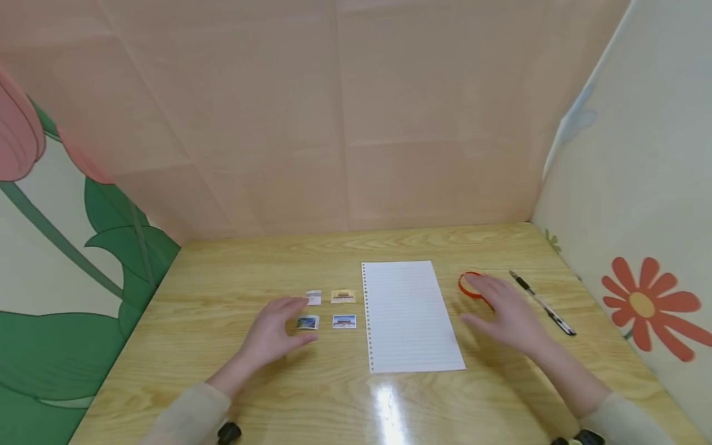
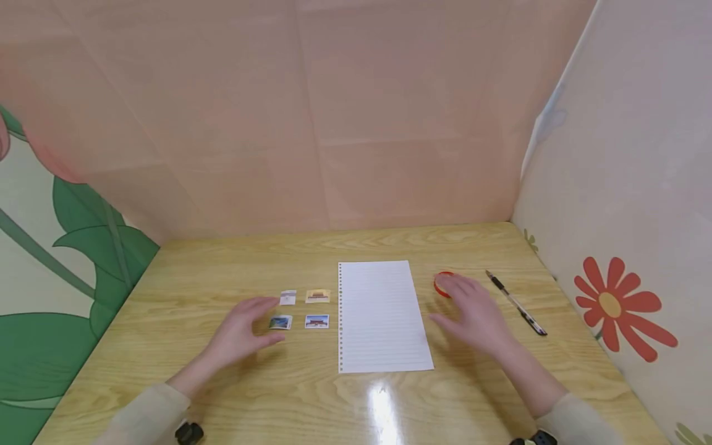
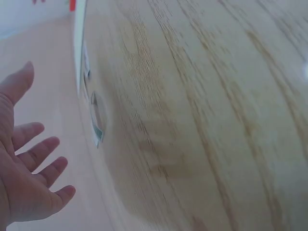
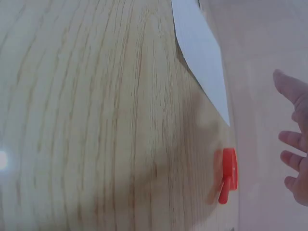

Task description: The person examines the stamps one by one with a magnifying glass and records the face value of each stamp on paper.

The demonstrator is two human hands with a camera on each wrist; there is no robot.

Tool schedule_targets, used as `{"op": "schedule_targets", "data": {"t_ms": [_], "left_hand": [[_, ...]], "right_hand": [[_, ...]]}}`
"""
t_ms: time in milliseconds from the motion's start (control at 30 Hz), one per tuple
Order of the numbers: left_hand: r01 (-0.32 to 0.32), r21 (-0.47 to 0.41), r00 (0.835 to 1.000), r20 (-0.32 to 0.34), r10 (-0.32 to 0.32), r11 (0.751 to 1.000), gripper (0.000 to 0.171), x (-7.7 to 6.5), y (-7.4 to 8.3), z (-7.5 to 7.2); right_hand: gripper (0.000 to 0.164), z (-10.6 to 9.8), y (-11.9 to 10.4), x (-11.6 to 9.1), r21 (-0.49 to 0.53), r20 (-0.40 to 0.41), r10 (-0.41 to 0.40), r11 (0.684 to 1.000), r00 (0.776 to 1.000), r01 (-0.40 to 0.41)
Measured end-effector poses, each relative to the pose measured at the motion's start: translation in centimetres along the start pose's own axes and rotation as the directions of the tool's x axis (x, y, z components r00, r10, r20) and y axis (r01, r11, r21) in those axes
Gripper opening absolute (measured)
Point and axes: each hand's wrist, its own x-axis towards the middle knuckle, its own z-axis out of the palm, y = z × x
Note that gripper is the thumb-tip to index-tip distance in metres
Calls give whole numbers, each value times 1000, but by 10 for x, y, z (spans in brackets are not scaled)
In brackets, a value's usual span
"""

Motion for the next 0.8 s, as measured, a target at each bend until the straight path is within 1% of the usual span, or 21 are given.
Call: {"op": "schedule_targets", "data": {"t_ms": [100,233,433,533,633,733,800], "left_hand": [[10,-28,1000,-5,-10,1000,71,1,0,3],[44,-77,999,2,-44,996,70,2,-1,6],[105,-174,994,18,-104,979,64,5,-7,11],[125,-215,992,33,-121,969,59,7,-15,14],[155,-239,988,48,-148,959,56,9,-22,18],[175,-256,985,50,-168,951,53,10,-26,21],[182,-265,983,48,-176,947,52,11,-28,22]], "right_hand": [[74,0,8,-4,27,-25,33,999,999,-32],[69,1,19,-9,69,-65,62,996,996,-57],[62,7,38,-15,103,-115,104,990,988,-92],[58,14,51,-19,102,-123,121,989,985,-109],[55,19,62,-24,119,-120,167,981,979,-152],[54,23,69,-29,162,-99,226,965,969,-208],[53,24,70,-30,187,-79,263,951,961,-245]]}}
